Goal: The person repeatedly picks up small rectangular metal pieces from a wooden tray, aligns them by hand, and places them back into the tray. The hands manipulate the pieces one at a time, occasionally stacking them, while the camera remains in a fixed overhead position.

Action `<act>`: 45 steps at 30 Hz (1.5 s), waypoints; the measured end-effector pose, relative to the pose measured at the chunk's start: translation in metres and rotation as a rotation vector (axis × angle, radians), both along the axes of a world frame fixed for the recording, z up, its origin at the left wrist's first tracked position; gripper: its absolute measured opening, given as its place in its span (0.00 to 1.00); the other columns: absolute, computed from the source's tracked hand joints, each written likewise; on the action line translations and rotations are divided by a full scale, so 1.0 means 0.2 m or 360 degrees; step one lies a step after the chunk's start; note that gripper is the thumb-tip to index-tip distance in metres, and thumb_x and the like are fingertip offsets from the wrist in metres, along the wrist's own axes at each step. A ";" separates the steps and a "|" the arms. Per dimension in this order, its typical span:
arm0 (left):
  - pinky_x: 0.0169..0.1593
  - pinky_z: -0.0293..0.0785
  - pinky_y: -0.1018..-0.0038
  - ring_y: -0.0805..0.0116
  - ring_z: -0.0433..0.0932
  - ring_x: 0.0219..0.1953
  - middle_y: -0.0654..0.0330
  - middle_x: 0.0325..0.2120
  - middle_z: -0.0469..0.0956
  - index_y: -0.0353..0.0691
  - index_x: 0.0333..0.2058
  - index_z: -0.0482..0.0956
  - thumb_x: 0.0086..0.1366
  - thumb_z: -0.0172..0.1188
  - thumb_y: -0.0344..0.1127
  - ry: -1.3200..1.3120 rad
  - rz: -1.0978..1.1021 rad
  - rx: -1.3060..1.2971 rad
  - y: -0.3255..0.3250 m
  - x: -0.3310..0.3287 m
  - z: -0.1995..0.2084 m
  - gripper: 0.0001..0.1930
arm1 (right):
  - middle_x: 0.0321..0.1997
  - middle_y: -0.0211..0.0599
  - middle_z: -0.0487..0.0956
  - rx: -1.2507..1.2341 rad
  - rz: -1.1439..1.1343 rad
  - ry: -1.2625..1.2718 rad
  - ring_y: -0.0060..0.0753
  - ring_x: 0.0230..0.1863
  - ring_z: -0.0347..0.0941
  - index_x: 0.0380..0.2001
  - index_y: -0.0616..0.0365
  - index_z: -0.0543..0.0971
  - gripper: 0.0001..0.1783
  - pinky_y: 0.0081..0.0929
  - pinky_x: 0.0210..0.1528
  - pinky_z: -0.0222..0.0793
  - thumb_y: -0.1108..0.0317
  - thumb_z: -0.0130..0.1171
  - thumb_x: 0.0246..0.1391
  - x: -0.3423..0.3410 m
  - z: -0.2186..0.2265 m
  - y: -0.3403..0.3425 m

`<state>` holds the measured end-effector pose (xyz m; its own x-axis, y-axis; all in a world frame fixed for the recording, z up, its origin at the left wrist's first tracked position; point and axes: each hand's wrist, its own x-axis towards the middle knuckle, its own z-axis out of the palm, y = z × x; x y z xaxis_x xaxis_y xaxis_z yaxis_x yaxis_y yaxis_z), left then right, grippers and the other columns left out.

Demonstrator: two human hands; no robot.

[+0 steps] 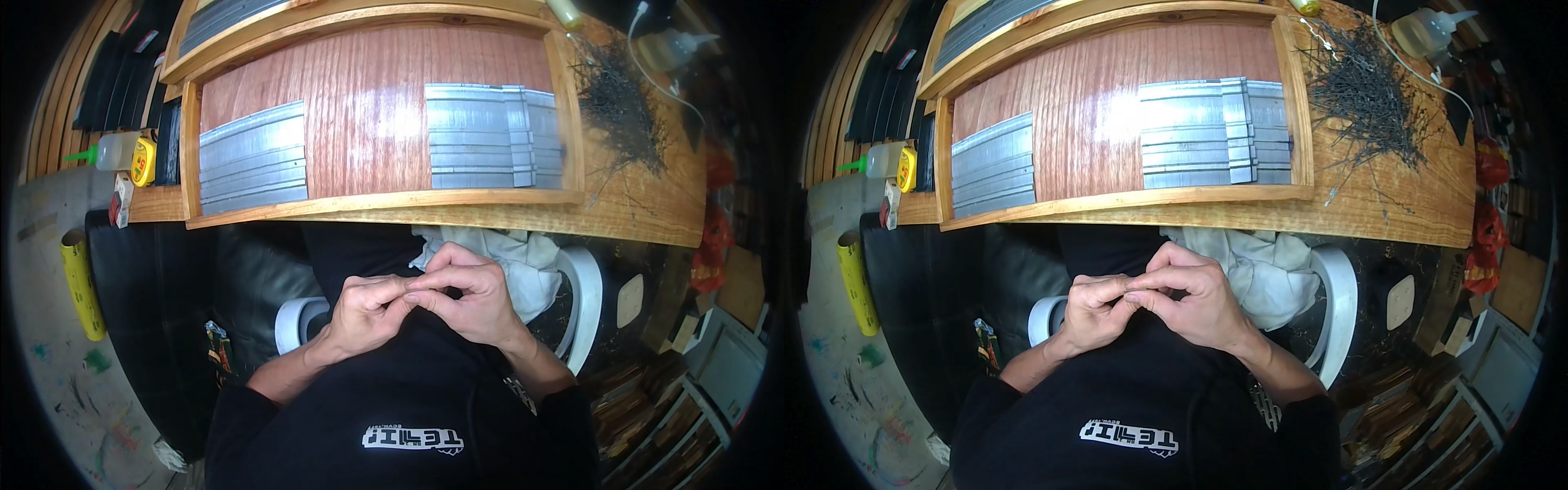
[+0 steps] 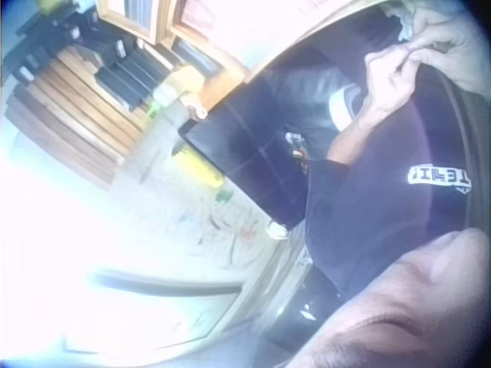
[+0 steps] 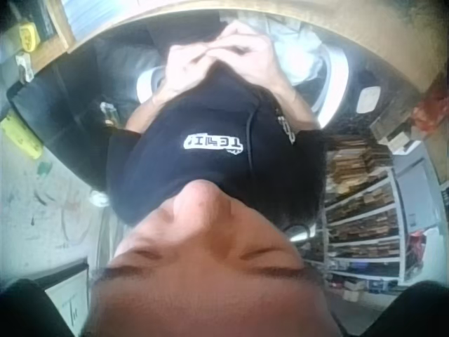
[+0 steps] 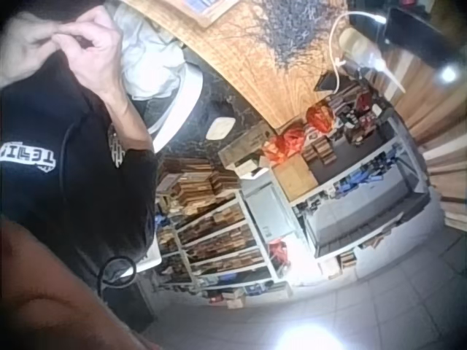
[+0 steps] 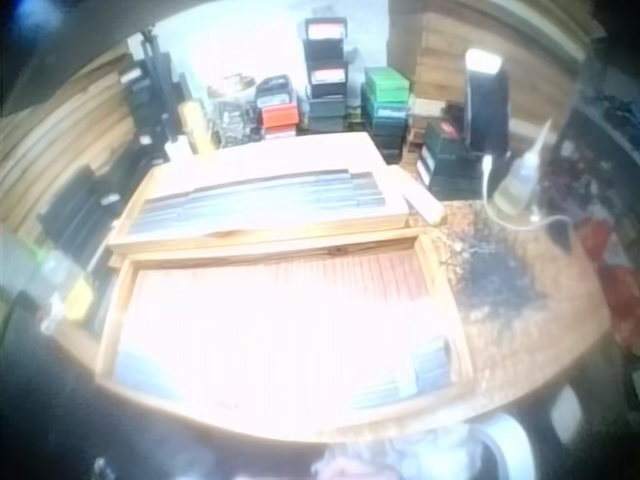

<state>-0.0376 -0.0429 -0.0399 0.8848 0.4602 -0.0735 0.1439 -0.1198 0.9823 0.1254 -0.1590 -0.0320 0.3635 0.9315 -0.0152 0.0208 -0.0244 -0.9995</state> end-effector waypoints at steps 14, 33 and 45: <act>0.30 0.77 0.73 0.62 0.86 0.27 0.49 0.28 0.85 0.31 0.43 0.87 0.64 0.66 0.22 0.0060 -0.0066 -0.0061 0.01 0.01 0.02 0.08 | 0.32 0.31 0.79 0.0011 -0.0001 -0.0011 0.22 0.30 0.75 0.36 0.61 0.89 0.08 0.21 0.29 0.71 0.78 0.74 0.52 0.00 0.00 0.00; 0.34 0.80 0.72 0.61 0.88 0.30 0.48 0.29 0.87 0.31 0.40 0.87 0.66 0.68 0.25 0.0034 -0.0190 -0.0224 0.09 0.02 0.01 0.06 | 0.35 0.35 0.80 0.0033 -0.0137 -0.0104 0.25 0.31 0.76 0.40 0.64 0.87 0.11 0.21 0.31 0.71 0.74 0.76 0.54 -0.05 0.03 -0.04; 0.37 0.82 0.71 0.55 0.89 0.34 0.46 0.32 0.87 0.30 0.43 0.87 0.64 0.69 0.24 0.0028 -0.0197 -0.0127 0.08 0.01 0.02 0.08 | 0.32 0.33 0.82 0.0041 -0.0183 -0.0207 0.23 0.30 0.78 0.37 0.61 0.89 0.11 0.19 0.30 0.72 0.78 0.78 0.48 -0.05 0.01 -0.04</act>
<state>-0.0347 -0.0264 -0.0354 0.9327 0.3396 -0.1216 0.1504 -0.0596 0.9868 0.1146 -0.1665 -0.0291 0.4648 0.8832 0.0624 0.1483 -0.0082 -0.9889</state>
